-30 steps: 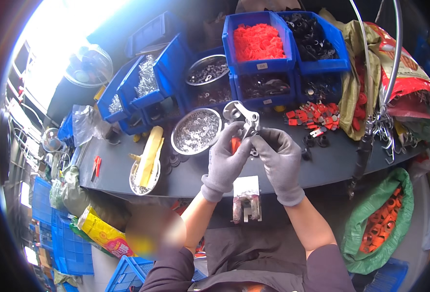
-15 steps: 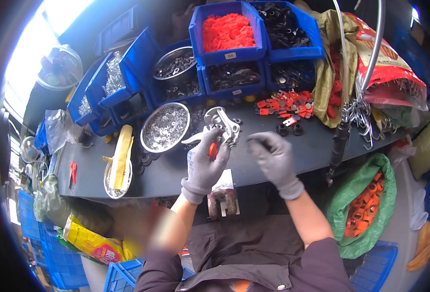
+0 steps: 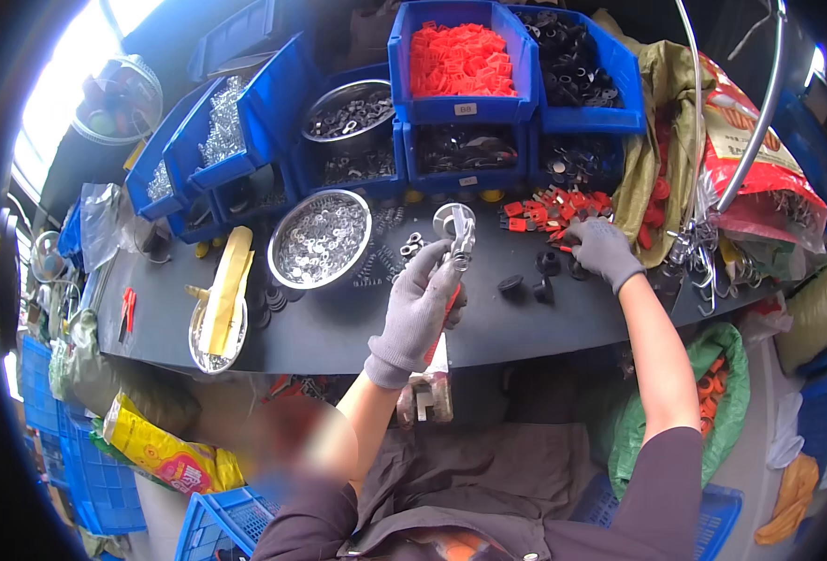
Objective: The person assembles caulking guns by fastening components onto the trigger handle mechanism using a power tool, attaching the plunger rod and cylinder, applying a label, and placing the completed tool into a crate.
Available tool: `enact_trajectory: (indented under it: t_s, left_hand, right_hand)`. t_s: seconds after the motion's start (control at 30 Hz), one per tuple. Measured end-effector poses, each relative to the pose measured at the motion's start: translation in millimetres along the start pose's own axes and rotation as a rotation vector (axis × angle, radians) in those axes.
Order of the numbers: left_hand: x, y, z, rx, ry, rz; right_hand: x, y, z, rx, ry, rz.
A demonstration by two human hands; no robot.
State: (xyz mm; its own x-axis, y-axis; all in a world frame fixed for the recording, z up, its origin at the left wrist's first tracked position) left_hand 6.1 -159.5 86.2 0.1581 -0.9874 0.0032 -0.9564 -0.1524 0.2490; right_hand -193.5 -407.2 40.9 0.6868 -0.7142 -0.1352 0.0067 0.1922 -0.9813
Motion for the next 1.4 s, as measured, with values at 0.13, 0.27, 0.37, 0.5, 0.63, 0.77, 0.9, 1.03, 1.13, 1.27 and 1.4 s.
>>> enact_trajectory:
  t_s: [0.13, 0.27, 0.37, 0.5, 0.63, 0.77, 0.9, 1.03, 1.13, 1.27, 1.4]
  left_hand:
    - [-3, -4, 0, -0.093, -0.016, -0.006]
    - [-10, -13, 2, -0.156, -0.007, 0.017]
    - [-10, -7, 2, -0.202, -0.015, 0.042]
    - [-19, -16, 2, -0.201, -0.033, -0.003]
    - [-19, -20, 7, -0.246, 0.013, -0.029]
    - [-17, -7, -3, -0.255, -0.023, 0.040]
    - [-19, 1, -5, -0.256, -0.084, 0.065]
    - [-26, -2, -6, -0.255, -0.072, 0.065]
    - [-28, -3, -4, -0.280, -0.072, 0.054]
    - [-25, 0, -1, -0.237, -0.066, 0.057]
    - [-22, 5, 4, -0.097, -0.065, 0.021]
  right_hand:
    - [11, -2, -5, -0.093, 0.108, 0.113]
    - [-5, -18, 8, 0.087, 0.120, 0.139]
    - [8, 18, -51, 0.187, 0.175, 0.112]
    - [-6, 1, -21, -0.032, 0.339, -0.034]
    - [-27, -9, 4, -0.060, 0.031, -0.168]
    - [-33, 3, 1, -0.057, -0.163, -0.103]
    - [-28, 3, 0, 0.022, -0.115, -0.055]
    - [-37, 3, 11, 0.032, -0.064, 0.023]
    - [-54, -9, 24, -0.052, -0.031, -0.001]
    - [-117, -75, 109, 0.346, -0.247, -0.353]
    - [-167, -104, 187, 0.442, -0.643, -0.287]
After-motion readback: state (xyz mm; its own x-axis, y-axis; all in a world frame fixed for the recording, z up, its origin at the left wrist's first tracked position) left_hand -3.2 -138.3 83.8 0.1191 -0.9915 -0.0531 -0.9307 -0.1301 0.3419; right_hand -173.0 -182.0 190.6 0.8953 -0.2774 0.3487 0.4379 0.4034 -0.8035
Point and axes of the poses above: each hand's wrist, its own x-axis towards the middle knuckle, its own y-axis out of the palm, z = x × y, the point moved 4 cm from there along x, towards the middle knuckle, and after that the axes turned 11 degrees about z, right-handed, at the moved point
